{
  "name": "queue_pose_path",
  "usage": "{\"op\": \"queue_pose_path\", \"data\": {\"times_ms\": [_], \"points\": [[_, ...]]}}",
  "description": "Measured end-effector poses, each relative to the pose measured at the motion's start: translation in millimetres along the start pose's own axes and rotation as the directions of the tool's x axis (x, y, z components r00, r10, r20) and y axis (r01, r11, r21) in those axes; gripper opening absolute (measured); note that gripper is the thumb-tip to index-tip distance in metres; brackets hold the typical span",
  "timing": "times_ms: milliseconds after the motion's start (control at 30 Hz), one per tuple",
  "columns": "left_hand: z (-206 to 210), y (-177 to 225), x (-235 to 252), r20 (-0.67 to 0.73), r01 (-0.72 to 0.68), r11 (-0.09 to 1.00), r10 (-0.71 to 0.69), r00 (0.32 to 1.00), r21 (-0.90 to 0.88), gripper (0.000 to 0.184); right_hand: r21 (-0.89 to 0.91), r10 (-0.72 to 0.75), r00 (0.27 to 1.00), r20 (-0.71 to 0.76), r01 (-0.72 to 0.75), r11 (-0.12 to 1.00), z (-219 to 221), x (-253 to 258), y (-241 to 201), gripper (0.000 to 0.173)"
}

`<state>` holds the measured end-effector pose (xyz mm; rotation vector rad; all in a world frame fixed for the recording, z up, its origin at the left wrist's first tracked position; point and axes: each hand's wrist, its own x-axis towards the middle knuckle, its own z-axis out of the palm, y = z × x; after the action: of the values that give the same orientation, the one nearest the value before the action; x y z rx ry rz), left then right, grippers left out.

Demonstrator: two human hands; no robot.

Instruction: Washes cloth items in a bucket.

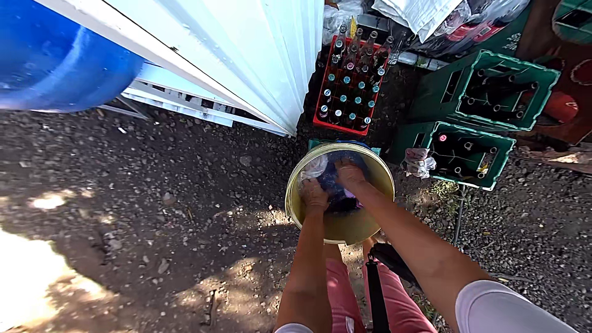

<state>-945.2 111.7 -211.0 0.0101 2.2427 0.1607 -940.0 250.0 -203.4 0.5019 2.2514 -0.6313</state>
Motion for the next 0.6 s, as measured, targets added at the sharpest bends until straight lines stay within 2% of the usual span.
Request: {"op": "queue_pose_path", "data": {"times_ms": [33,67,100,167,233,300,333,367,433,467,500,533,567,600], "points": [[-3.9,-0.8,-2.4,-0.024,0.001,0.999,-0.002,1.000,-0.044,0.100,-0.003,-0.028,0.999,0.021,0.028,1.000,-9.7,-5.9,6.6,0.046],[-7.6,-1.8,-7.2,-0.053,-0.017,0.998,0.014,0.998,-0.063,0.102,0.017,-0.058,0.997,0.048,0.058,0.998,-20.4,-14.9,13.5,0.039],[-12.3,-2.2,-13.9,-0.077,-0.042,0.998,0.039,0.996,-0.047,0.094,0.068,-0.090,0.994,0.066,0.086,0.994,-32.3,-27.5,19.6,0.033],[-24.1,-3.9,-30.8,-0.099,-0.083,0.996,0.084,0.991,0.013,0.067,0.202,-0.146,0.989,0.028,0.138,0.970,-58.4,-61.3,25.3,0.026],[-41.4,-8.8,-54.9,-0.094,-0.122,0.992,0.122,0.988,0.010,0.043,0.308,-0.204,0.974,-0.097,0.224,0.925,-84.8,-104.4,25.5,0.024],[-59.4,-19.7,-86.3,-0.197,-0.252,0.965,0.233,0.952,-0.078,0.036,0.402,-0.283,0.921,-0.267,0.373,0.836,-106.9,-146.9,29.4,0.023],[-67.8,-26.3,-104.1,-0.283,-0.353,0.929,0.311,0.907,-0.109,0.033,0.460,-0.311,0.895,-0.321,0.434,0.774,-115.8,-164.5,32.6,0.023],[-76.3,-32.4,-123.3,-0.377,-0.461,0.878,0.387,0.842,-0.128,0.030,0.548,-0.328,0.873,-0.359,0.482,0.684,-122.1,-178.9,35.5,0.021],[-96.7,-37.2,-161.5,-0.535,-0.637,0.757,0.480,0.695,-0.149,0.029,0.733,-0.363,0.826,-0.431,0.555,0.393,-123.4,-190.5,38.3,0.013],[-106.9,-37.0,-177.5,-0.599,-0.708,0.681,0.492,0.632,-0.187,0.032,0.776,-0.391,0.815,-0.427,0.552,0.305,-119.5,-188.0,37.9,0.018],[-115.4,-36.5,-191.0,-0.642,-0.769,0.581,0.487,0.592,-0.268,0.035,0.792,-0.424,0.823,-0.378,0.524,0.314,-111.8,-181.8,38.1,0.035],[-121.4,-36.0,-199.3,-0.660,-0.805,0.458,0.478,0.580,-0.377,0.038,0.799,-0.443,0.848,-0.292,0.471,0.375,-100.0,-172.2,39.2,0.054],[-124.3,-35.9,-200.9,-0.648,-0.807,0.336,0.482,0.590,-0.485,0.040,0.809,-0.436,0.875,-0.209,0.406,0.425,-84.4,-159.5,40.2,0.056],[-123.8,-35.9,-195.2,-0.617,-0.774,0.243,0.486,0.619,-0.585,0.039,0.837,-0.413,0.897,-0.158,0.344,0.426,-68.5,-146.3,40.9,0.041]]}}
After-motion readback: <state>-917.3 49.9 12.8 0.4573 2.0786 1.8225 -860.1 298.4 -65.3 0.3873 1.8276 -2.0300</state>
